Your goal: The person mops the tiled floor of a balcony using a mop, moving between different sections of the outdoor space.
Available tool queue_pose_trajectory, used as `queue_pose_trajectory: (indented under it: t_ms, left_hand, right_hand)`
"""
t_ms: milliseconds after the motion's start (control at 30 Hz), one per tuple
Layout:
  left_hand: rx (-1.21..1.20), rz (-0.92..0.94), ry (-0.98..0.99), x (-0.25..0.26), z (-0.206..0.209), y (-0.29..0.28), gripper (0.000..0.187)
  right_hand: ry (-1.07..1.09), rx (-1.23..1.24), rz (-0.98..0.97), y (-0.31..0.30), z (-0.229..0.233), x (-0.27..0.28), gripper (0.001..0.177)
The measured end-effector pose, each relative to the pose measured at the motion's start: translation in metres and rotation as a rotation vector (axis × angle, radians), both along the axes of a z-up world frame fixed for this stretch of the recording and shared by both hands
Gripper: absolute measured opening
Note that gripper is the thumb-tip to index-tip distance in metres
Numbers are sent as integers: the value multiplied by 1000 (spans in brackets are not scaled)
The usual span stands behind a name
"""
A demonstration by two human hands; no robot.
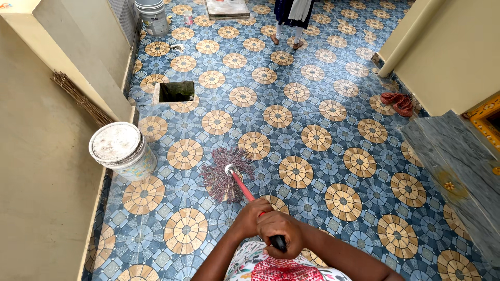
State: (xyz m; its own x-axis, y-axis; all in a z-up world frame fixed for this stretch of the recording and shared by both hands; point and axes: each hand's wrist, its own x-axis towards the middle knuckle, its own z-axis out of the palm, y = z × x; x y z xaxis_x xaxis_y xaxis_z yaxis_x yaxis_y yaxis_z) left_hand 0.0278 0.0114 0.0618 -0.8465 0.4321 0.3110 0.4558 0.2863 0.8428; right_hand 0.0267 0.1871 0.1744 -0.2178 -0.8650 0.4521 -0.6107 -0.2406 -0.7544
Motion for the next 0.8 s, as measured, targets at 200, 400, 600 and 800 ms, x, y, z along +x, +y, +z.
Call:
queue_pose_trajectory:
  t_ms: [200,400,600,800]
  left_hand:
    - [-104,170,-25,-21,-48,-4,25]
    - [-18,320,62,-38,-102,-18,24]
    - [-30,425,107,-30,-108,-9,18]
    - [-24,398,-55,1,-20,13,25]
  right_hand:
    - [32,114,-107,-2,-50,-15,21]
    - [-23,180,-198,-13,-110,-26,23]
    - [-77,187,-197,-10,-108,-18,36]
    - [63,-9,-147,6,-26,-7,40]
